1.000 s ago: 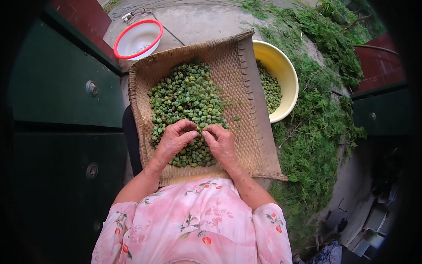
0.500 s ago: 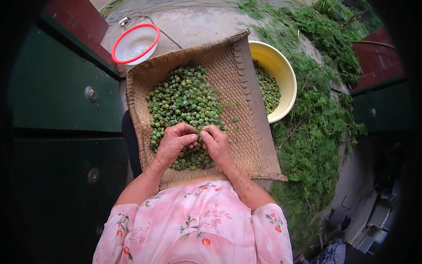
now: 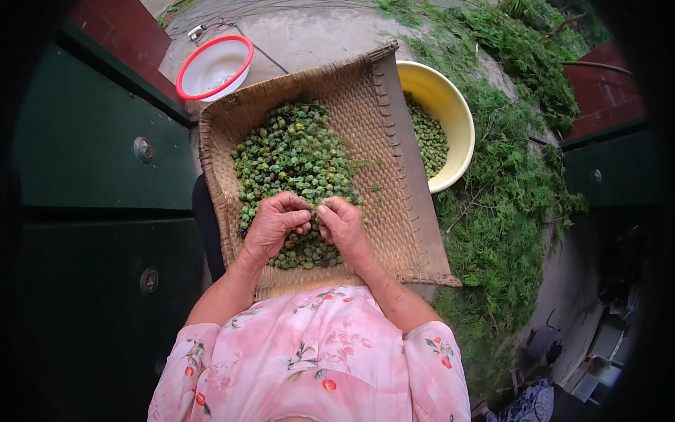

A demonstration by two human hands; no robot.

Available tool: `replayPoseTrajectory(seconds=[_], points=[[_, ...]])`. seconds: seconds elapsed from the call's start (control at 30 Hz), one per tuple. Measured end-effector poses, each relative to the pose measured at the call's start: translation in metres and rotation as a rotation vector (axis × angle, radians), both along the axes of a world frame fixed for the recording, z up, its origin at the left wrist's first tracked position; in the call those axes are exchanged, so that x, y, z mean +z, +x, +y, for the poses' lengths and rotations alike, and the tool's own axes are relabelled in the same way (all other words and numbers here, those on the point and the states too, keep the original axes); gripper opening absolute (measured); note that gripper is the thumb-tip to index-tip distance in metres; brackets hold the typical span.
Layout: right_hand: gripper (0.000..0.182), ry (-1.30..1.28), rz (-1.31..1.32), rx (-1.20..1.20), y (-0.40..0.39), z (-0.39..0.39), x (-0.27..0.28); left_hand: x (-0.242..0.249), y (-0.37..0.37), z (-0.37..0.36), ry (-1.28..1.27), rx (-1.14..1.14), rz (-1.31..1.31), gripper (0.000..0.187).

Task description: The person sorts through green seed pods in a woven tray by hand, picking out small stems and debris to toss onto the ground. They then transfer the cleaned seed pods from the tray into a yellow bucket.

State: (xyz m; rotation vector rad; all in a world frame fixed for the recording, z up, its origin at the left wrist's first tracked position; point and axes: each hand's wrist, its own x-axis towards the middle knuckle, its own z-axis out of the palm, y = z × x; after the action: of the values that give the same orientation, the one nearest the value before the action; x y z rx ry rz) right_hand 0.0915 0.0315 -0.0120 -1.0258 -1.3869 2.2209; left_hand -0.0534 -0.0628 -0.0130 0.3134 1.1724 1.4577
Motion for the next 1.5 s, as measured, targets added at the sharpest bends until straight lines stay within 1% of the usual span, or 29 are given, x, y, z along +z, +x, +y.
replayPoseTrajectory(seconds=[0.07, 0.17, 0.27, 0.37, 0.4, 0.5, 0.53, 0.57, 0.6, 0.63, 0.7, 0.73, 0.83, 0.87, 0.97, 1.0, 1.1, 1.2, 1.3, 1.33, 1.43, 1.47, 1.5], points=[[0.017, 0.008, 0.009, 0.021, 0.001, 0.0, 0.001, 0.003, -0.001, -0.002, 0.01, -0.007, -0.003, 0.01], [0.017, -0.31, 0.198, 0.058, 0.003, 0.001, -0.002, 0.004, -0.008, -0.003, 0.049, -0.076, -0.172, 0.01], [0.017, -0.464, 0.298, 0.122, 0.006, 0.004, -0.001, 0.006, -0.011, -0.005, 0.079, -0.131, -0.263, 0.011], [0.016, -0.483, 0.336, 0.135, 0.01, 0.007, -0.002, 0.012, -0.012, -0.005, 0.072, -0.155, -0.226, 0.011], [0.015, -0.404, 0.262, 0.076, 0.01, 0.008, 0.0, 0.017, -0.012, -0.004, 0.064, -0.135, -0.148, 0.012], [0.011, -0.144, 0.066, -0.077, 0.01, 0.008, 0.003, 0.007, -0.01, -0.002, 0.108, 0.207, 0.054, 0.016], [0.01, -0.039, 0.018, -0.113, 0.012, 0.011, 0.0, 0.003, -0.015, -0.005, 0.06, 0.208, 0.171, 0.018], [0.009, 0.065, -0.031, -0.147, 0.012, 0.013, -0.002, 0.001, -0.016, -0.006, 0.016, 0.277, 0.196, 0.019], [0.008, 0.108, -0.077, -0.193, 0.012, 0.013, 0.003, 0.004, -0.016, -0.006, -0.029, 0.347, 0.221, 0.02], [0.008, 0.273, -0.105, -0.168, 0.011, 0.015, 0.001, 0.007, -0.016, -0.006, -0.075, 0.416, 0.245, 0.021], [0.009, 0.602, -0.158, -0.11, 0.013, 0.016, -0.003, 0.009, -0.015, -0.006, -0.09, 0.427, 0.275, 0.022], [0.009, 0.745, -0.275, -0.056, 0.016, 0.017, -0.003, 0.009, -0.015, -0.006, -0.098, 0.433, 0.291, 0.023], [0.011, 1.133, -0.191, -0.061, 0.005, 0.008, -0.002, 0.005, -0.017, -0.008, -0.115, 0.394, 0.309, 0.021], [0.019, 1.157, -0.206, 0.021, 0.004, 0.003, 0.002, 0.003, -0.017, -0.008, -0.111, 0.373, 0.303, 0.02], [0.023, 1.399, -0.296, 0.241, -0.005, -0.007, 0.007, 0.004, -0.017, -0.008, -0.11, 0.329, 0.303, 0.018], [0.026, 1.439, -0.378, 0.279, -0.009, -0.011, 0.007, 0.004, -0.017, -0.007, -0.111, 0.317, 0.306, 0.017], [0.023, 1.512, -0.375, 0.291, -0.012, -0.007, -0.006, 0.005, -0.017, -0.006, -0.122, 0.257, 0.296, 0.016], [0.016, 1.281, -0.197, 0.112, -0.011, 0.0, -0.013, -0.001, -0.017, -0.006, -0.093, 0.18, 0.324, 0.016], [0.011, 0.552, -0.115, -0.052, -0.007, 0.006, -0.004, 0.003, -0.015, -0.006, -0.061, 0.087, 0.355, 0.016], [0.012, 0.179, -0.034, -0.088, -0.005, 0.01, 0.002, 0.0, -0.013, -0.005, -0.034, 0.07, 0.328, 0.019], [0.012, -0.125, 0.107, -0.188, -0.01, 0.012, 0.002, 0.006, -0.008, -0.002, 0.051, -0.051, 0.325, 0.021], [0.011, -0.096, 0.097, -0.207, -0.012, 0.01, 0.004, 0.012, -0.003, 0.0, 0.062, -0.054, 0.295, 0.024], [0.01, -0.037, 0.081, -0.184, -0.014, 0.009, 0.003, 0.013, -0.001, 0.001, 0.051, -0.076, 0.321, 0.024]])
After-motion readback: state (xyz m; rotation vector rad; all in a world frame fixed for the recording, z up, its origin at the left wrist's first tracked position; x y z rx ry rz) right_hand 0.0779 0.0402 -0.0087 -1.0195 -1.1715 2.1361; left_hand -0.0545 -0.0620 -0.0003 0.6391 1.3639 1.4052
